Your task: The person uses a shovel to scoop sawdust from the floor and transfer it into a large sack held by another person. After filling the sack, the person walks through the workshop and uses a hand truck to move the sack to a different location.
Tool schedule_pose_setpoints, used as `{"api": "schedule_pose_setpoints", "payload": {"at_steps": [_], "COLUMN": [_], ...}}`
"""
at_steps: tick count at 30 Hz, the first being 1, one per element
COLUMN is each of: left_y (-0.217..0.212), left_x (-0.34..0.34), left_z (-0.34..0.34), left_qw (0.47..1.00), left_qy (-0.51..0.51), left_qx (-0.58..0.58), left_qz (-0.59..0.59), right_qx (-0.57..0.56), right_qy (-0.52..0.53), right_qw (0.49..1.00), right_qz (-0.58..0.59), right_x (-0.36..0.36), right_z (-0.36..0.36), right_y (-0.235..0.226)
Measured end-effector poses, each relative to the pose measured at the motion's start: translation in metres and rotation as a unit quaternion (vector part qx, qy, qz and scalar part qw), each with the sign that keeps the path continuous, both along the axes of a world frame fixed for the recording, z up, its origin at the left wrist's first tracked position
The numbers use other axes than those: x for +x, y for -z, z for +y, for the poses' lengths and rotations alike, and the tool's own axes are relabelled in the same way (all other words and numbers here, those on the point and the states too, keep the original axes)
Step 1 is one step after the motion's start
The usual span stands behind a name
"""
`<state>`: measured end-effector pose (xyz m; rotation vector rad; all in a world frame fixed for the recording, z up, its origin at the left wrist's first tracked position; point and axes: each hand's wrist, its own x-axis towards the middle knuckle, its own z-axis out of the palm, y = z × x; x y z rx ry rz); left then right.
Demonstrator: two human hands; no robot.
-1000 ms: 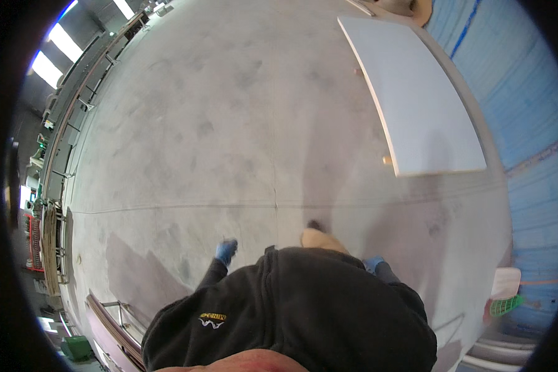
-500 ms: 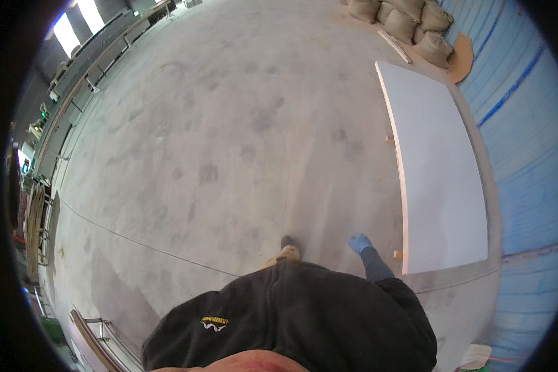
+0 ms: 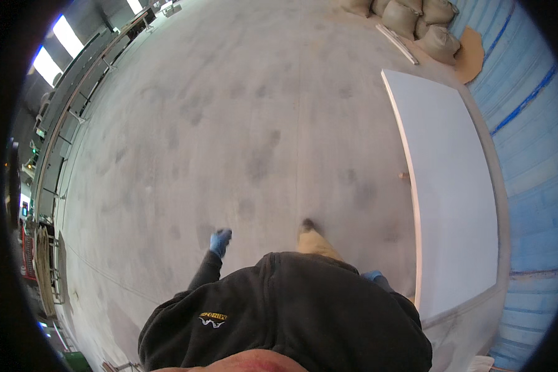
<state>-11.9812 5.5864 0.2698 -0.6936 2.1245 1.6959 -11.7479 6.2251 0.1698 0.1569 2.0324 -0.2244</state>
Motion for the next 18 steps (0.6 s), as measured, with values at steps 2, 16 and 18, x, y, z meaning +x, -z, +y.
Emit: {"api": "schedule_pose_setpoints", "payload": {"at_steps": [2, 16, 18], "left_y": [0.005, 0.068, 0.063], "left_x": [-0.044, -0.448, -0.569], "left_z": [-0.008, -0.109, -0.120], "left_qw": [0.995, 0.861, 0.885], "left_qy": [0.011, 0.355, 0.336], "left_qx": [-0.030, -0.360, -0.321], "left_qz": [-0.094, -0.052, 0.016], "right_qx": [0.003, -0.102, -0.101], "right_qy": [-0.012, 0.128, 0.039], "right_qw": [1.000, 0.949, 0.973], "right_qz": [-0.025, 0.270, 0.205], "right_x": [-0.125, -0.920, -0.965], "right_z": [0.003, -0.084, -0.086], "right_y": [-0.027, -0.081, -0.072]}}
